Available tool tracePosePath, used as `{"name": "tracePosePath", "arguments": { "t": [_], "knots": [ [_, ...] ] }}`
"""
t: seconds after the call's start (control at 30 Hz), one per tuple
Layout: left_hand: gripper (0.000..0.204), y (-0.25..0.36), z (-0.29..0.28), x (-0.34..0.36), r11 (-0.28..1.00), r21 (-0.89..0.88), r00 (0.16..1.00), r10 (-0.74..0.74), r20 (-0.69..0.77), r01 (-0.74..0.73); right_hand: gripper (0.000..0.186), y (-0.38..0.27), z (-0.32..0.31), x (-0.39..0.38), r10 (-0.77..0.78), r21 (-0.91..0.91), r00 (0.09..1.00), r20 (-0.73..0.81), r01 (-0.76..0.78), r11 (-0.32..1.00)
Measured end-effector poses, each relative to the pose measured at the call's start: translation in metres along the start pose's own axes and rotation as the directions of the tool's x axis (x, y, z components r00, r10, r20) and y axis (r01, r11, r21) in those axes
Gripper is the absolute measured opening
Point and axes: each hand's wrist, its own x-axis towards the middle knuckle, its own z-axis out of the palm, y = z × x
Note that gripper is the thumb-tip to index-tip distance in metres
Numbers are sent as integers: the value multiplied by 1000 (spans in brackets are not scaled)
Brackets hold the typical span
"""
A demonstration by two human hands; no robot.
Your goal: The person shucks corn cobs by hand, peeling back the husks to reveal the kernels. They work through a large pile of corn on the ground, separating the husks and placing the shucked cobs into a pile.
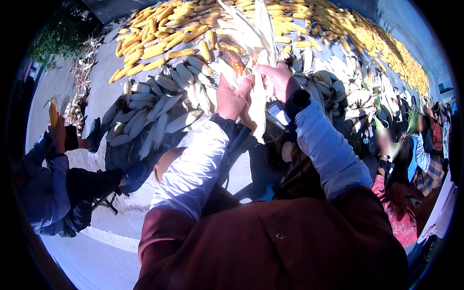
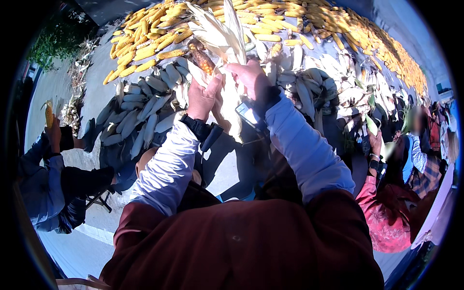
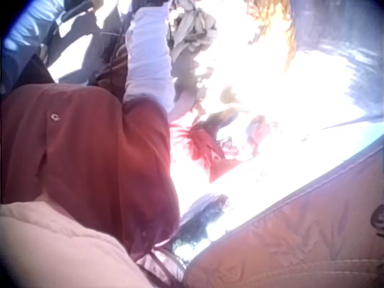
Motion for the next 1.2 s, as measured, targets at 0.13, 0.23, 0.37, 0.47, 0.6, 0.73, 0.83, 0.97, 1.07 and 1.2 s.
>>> {"name": "tracePosePath", "arguments": {
  "t": [0.13,0.23,0.37,0.47,0.6,0.73,0.83,0.97,1.07,1.2],
  "knots": [
    [38,-5,-9,8,992,-97,997,-76,11,76,10,-1,3,-2,38,166,999,-29,-33,986],
    [35,6,-11,8,965,-248,995,-97,-30,86,15,2,0,4,-23,283,990,-136,61,957],
    [28,4,-19,14,909,-380,975,-213,-62,174,15,1,-17,8,-3,386,999,-54,23,922],
    [25,2,-27,19,851,-414,927,-372,-42,322,14,-4,-21,11,-59,462,983,-174,134,877],
    [27,5,-35,22,846,-418,918,-390,-65,330,14,-20,-39,6,-109,484,966,-233,212,849],
    [31,-3,-39,27,860,-437,933,-342,-111,263,25,-19,-34,2,-225,381,971,-85,241,893],
    [33,-4,-46,28,834,-394,886,-455,-94,386,35,-5,-22,-5,-96,89,992,81,89,992],
    [24,-14,-44,29,799,-504,890,-440,-120,327,31,4,-4,-10,62,-204,982,181,-24,979],
    [17,-13,-45,29,853,-441,915,-375,-150,278,29,11,-4,-5,52,-288,977,209,11,958],
    [14,-18,-49,27,879,-378,897,-388,-213,291,29,6,6,-15,80,-383,975,209,6,924]
  ]
}}
